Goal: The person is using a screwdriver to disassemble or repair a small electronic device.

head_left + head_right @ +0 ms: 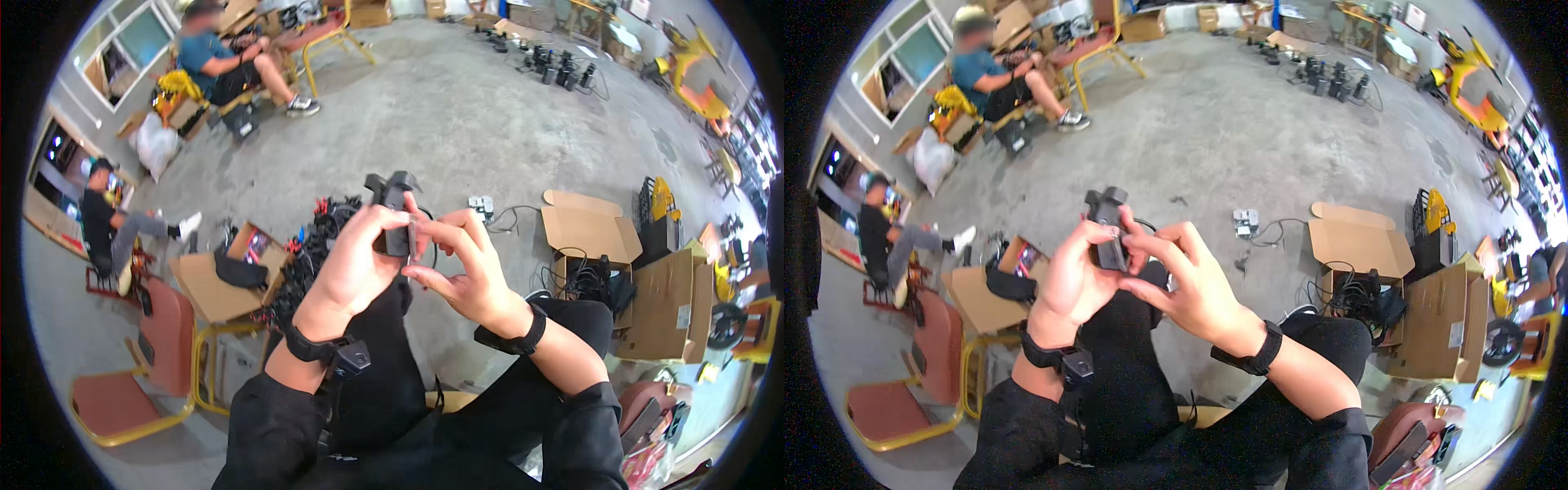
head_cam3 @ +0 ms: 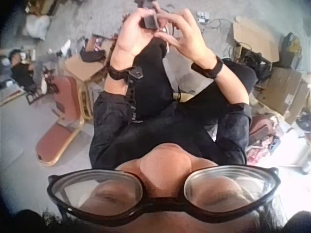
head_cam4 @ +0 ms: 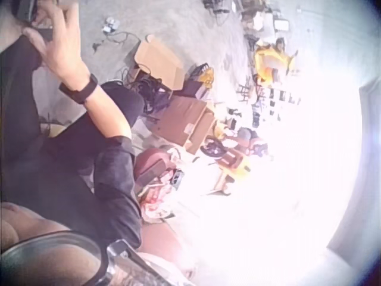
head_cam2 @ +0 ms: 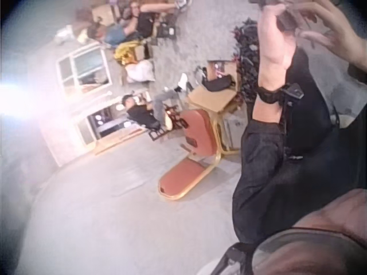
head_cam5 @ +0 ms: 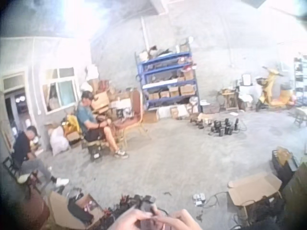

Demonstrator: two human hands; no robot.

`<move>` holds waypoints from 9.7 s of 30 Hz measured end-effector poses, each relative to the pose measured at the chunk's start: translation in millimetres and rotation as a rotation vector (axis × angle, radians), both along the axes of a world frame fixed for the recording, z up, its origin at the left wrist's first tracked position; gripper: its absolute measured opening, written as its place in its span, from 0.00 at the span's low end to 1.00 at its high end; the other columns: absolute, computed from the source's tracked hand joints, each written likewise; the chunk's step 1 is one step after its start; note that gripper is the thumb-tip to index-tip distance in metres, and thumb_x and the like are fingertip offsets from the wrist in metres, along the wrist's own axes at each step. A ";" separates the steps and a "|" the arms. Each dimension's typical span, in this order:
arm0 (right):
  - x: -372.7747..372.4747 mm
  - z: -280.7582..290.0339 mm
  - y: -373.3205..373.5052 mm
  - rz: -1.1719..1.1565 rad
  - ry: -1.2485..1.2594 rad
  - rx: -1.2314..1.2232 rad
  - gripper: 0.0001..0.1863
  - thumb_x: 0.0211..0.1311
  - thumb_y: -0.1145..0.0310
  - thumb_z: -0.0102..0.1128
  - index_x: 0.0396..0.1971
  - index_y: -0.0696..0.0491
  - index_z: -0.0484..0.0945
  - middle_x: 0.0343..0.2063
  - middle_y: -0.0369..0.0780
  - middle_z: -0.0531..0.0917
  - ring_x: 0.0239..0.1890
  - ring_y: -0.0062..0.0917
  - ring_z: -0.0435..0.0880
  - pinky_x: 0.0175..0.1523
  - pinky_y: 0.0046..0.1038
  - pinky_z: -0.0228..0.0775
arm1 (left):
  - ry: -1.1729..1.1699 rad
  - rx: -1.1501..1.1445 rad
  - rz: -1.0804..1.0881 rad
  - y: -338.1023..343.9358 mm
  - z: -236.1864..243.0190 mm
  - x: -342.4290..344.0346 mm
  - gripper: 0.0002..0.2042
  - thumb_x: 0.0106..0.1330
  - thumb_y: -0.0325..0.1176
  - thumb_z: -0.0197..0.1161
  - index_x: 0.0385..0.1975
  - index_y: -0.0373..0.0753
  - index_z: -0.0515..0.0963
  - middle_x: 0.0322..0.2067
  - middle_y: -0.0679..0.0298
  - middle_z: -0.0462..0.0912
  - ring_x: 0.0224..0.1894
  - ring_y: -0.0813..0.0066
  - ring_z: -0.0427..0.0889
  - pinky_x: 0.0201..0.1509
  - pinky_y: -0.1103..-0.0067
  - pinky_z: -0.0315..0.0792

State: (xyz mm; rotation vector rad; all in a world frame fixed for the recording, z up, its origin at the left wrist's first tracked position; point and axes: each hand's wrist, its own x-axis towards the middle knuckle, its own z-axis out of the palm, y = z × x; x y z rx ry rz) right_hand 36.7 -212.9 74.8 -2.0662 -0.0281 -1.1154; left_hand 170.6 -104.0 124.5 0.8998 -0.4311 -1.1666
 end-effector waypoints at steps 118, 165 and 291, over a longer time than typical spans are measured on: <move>11.1 -31.5 -20.6 0.151 0.488 0.979 0.14 0.77 0.61 0.46 0.41 0.57 0.75 0.21 0.36 0.73 0.23 0.25 0.82 0.26 0.26 0.71 | -0.216 0.270 0.135 -73.7 -81.8 10.7 0.16 0.71 0.45 0.52 0.26 0.39 0.73 0.25 0.67 0.74 0.28 0.83 0.71 0.34 0.82 0.66; 4.8 -30.2 -27.7 -0.086 0.507 0.181 0.05 0.69 0.73 0.56 0.38 0.57 0.78 0.30 0.41 0.78 0.31 0.32 0.81 0.34 0.33 0.71 | -0.225 0.299 0.089 -76.7 -78.4 13.4 0.16 0.70 0.43 0.55 0.22 0.41 0.75 0.23 0.68 0.76 0.28 0.81 0.71 0.36 0.81 0.65; 1.7 -20.2 -22.4 0.059 0.617 0.731 0.13 0.77 0.68 0.44 0.35 0.59 0.76 0.23 0.36 0.77 0.27 0.18 0.78 0.35 0.23 0.70 | -0.020 0.233 -0.055 -75.9 -82.7 16.0 0.20 0.72 0.47 0.47 0.22 0.40 0.69 0.23 0.67 0.69 0.23 0.78 0.68 0.25 0.81 0.63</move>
